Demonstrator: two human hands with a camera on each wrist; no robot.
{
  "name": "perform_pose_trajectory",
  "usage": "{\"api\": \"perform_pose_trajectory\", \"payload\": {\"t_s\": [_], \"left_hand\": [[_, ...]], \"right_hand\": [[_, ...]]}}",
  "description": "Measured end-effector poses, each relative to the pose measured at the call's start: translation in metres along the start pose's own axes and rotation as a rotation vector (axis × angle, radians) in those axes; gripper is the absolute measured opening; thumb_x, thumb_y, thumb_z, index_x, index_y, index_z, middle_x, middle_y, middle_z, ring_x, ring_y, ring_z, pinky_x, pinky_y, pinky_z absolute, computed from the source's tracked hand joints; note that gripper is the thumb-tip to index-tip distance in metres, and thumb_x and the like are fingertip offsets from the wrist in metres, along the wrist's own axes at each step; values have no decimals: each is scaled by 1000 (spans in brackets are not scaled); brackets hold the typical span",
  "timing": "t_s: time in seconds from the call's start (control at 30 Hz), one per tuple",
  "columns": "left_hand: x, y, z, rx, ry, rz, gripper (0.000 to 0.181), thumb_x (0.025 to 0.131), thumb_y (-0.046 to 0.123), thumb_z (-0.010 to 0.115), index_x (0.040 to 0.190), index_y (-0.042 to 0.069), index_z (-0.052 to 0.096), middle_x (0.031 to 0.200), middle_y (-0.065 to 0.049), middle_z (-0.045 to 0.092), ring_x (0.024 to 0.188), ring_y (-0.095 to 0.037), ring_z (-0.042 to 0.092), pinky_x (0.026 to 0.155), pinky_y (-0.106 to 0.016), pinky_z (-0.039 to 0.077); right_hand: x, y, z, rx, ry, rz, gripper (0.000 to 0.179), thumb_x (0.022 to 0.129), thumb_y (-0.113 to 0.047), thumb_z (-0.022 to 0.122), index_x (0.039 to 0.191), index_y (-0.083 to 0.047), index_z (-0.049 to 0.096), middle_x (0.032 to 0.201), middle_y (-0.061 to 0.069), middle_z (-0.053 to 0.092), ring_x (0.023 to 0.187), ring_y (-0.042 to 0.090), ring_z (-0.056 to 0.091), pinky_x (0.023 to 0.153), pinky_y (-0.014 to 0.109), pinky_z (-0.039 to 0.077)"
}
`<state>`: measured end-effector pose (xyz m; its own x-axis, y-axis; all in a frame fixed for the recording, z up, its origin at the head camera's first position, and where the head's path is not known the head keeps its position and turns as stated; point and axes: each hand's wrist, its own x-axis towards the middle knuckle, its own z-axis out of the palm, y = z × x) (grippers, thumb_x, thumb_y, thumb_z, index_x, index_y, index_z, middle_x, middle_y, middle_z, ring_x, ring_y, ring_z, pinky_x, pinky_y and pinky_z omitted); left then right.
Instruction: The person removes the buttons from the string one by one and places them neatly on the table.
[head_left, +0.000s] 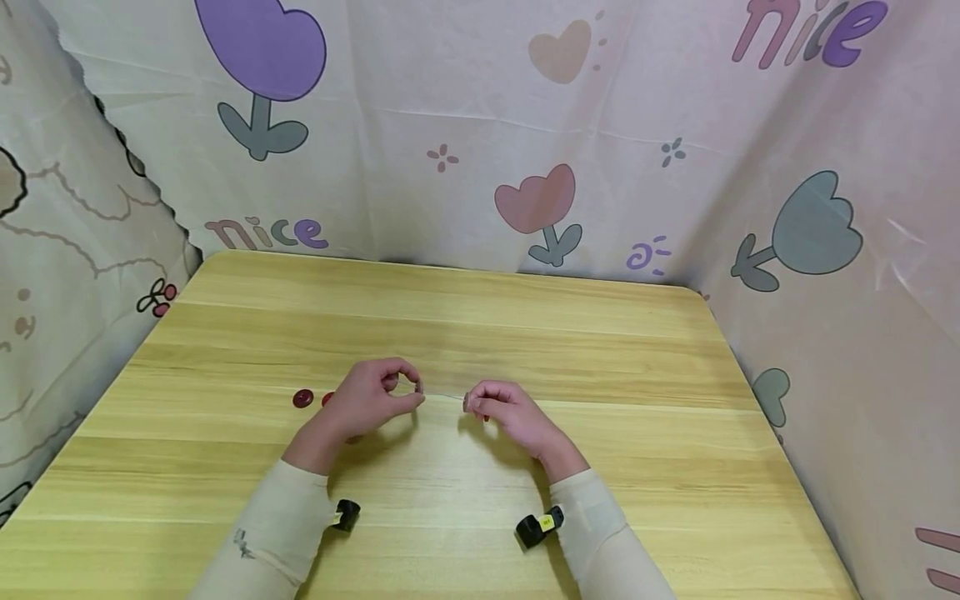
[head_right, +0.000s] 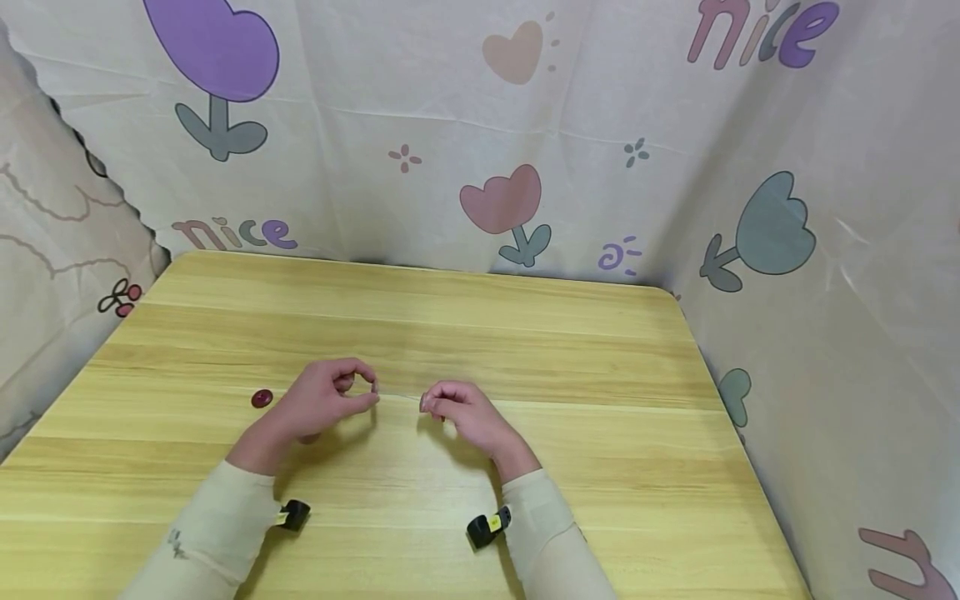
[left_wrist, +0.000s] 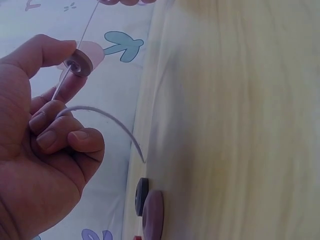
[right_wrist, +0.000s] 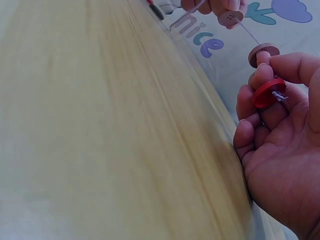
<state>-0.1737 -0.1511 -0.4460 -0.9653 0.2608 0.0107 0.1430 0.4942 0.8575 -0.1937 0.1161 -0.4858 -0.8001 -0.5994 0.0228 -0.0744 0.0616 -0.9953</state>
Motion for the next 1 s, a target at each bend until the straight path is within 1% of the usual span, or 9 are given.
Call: {"api": "perform_pose_trajectory", "payload": {"t_s": [0.13,0.3,0.4,0.5,0.63,0.8,0.9,1.0], "left_hand": [[-2,0,-4,-2,3,-24,15,86,23,79,97,20,70,63,1,27,51,-14,23,48,-28,25],[-5,-1,-8,-49,-7,-72,16,86,23,79,99,18,70,64,1,25,48,-14,18,41,-26,21],[-6,-1,-10,-81,-15,-110,17,87,24,78,101,18,69,65,1,24,46,-15,17,38,-26,21],[-8,-3,-13,-110,-23,-151,20,87,25,78,103,17,69,66,1,23,45,-15,16,37,-27,21],[-9,-5,-16,-122,-27,-178,22,88,25,77,104,15,68,67,0,22,47,-16,17,38,-27,23],[-11,-7,-21,-146,-23,-204,22,88,25,77,105,15,67,67,-1,21,48,-17,19,39,-28,27],[-11,-9,-24,-127,-7,-181,22,88,25,77,104,14,67,68,-2,22,51,-17,21,42,-29,30],[-12,-12,-27,-61,24,-134,19,88,24,78,101,14,67,67,-2,26,55,-16,24,49,-31,34]], "right_hand": [[0,-2,0,-3,-1,7,17,101,-4,51,96,7,63,94,32,54,89,36,52,85,38,44],[1,-2,0,0,-9,7,17,101,2,47,96,13,59,95,38,50,91,47,49,85,37,43],[1,-2,1,5,-16,5,18,101,3,46,97,17,56,95,40,48,93,51,47,86,37,43],[2,-1,1,2,-12,9,18,100,2,47,97,17,56,95,38,50,95,48,49,88,35,43],[1,-1,0,6,-3,15,18,100,-2,51,96,13,59,94,34,53,96,41,53,90,35,42],[0,-2,0,8,-2,7,18,100,-6,52,96,10,61,93,30,55,93,36,54,89,37,43],[0,-1,0,7,0,5,18,100,-6,52,96,9,61,93,28,56,92,35,54,88,37,43],[0,0,0,5,0,5,18,100,-6,52,96,10,61,93,29,56,92,35,54,89,37,43]]}}
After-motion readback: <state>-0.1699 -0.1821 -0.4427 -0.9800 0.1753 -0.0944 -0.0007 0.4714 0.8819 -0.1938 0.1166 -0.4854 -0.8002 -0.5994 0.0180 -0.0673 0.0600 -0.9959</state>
